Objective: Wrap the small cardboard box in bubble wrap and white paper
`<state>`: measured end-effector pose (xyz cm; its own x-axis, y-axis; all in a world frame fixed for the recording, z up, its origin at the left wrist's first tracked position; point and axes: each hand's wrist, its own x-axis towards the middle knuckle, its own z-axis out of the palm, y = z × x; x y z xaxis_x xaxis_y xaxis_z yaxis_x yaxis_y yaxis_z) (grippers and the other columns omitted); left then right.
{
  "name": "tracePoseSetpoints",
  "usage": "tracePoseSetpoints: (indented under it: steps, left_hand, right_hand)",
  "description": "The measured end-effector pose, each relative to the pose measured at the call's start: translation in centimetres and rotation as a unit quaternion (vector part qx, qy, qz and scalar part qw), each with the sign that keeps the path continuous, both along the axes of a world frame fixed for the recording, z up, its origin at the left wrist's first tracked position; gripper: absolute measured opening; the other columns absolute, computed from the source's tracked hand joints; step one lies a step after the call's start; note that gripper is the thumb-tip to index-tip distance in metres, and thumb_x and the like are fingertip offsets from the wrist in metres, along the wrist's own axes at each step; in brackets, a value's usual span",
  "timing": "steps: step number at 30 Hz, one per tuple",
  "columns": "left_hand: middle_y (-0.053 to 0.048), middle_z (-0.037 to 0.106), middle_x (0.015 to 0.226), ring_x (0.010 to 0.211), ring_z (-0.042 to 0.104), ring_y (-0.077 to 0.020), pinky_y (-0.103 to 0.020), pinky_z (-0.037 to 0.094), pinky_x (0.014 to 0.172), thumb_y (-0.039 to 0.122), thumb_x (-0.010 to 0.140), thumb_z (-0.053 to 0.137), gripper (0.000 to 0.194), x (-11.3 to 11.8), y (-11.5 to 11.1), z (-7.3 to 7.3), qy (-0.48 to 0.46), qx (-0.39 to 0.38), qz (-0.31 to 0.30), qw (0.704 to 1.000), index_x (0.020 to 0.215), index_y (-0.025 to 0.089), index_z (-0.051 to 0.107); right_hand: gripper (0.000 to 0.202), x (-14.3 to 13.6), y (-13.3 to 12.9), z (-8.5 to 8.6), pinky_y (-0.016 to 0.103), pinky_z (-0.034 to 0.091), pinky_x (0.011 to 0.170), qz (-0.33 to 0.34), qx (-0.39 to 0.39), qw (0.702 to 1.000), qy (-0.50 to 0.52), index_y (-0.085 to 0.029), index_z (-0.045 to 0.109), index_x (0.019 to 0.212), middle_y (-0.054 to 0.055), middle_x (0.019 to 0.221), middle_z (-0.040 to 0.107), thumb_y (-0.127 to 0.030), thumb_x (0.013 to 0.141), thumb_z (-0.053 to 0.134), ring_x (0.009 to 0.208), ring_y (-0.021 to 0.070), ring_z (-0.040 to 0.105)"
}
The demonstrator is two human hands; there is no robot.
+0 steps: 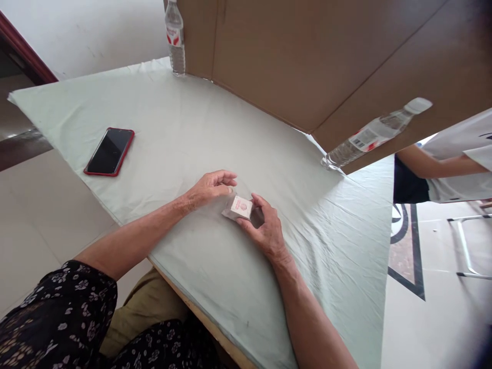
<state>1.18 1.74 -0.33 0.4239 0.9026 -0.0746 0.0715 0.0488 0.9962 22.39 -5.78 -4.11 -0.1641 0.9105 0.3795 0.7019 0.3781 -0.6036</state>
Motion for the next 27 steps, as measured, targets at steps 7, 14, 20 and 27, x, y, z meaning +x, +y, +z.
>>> tracePoseSetpoints:
  steps: [7,14,20,27]
  left_hand:
    - [-0.013,0.056,0.14,0.126,0.05,-0.0316,-0.049,0.04,0.106,0.028,0.07,0.062,0.074,-0.8,0.1,0.1,0.071,0.011,-0.111,0.991,0.142,0.017,0.048]
    - [-0.012,0.048,0.148,0.135,0.044,-0.0312,-0.045,0.04,0.106,0.022,0.072,0.064,0.088,-1.2,-0.1,0.0,0.121,0.072,-0.188,0.972,0.153,0.022,0.031]
    - [-0.009,0.06,0.128,0.119,0.056,-0.0257,-0.04,0.043,0.1,0.018,0.073,0.064,0.084,-0.6,-0.2,-0.3,0.112,0.105,-0.206,0.966,0.152,0.022,0.034]
    - [-0.011,0.06,0.131,0.116,0.057,-0.0245,-0.039,0.045,0.097,0.017,0.072,0.063,0.084,-0.7,0.1,-0.4,0.105,0.106,-0.213,0.966,0.151,0.021,0.035]
  right_hand:
    - [0.071,0.6,0.2,0.3,0.053,0.046,0.102,0.023,-0.018,0.998,0.063,-0.028,0.041,0.144,0.014,0.142,0.054,-0.061,0.085,0.063,0.121,0.0311,0.059]
    - [0.078,0.8,0.4,-0.3,0.055,0.044,0.104,0.04,-0.059,0.995,0.076,-0.03,0.039,0.146,0.011,0.132,0.062,-0.051,0.08,0.073,0.119,0.0311,0.06]
    - [0.064,0.8,0.4,-0.6,0.051,0.046,0.102,0.037,-0.055,0.995,0.073,-0.029,0.047,0.139,0.009,0.122,0.067,-0.038,0.081,0.072,0.113,0.0284,0.062]
    - [0.049,0.7,0.0,0.3,0.053,0.044,0.105,0.031,0.01,0.997,0.064,-0.027,0.053,0.133,0.012,0.134,0.061,-0.045,0.088,0.065,0.126,0.0301,0.056]
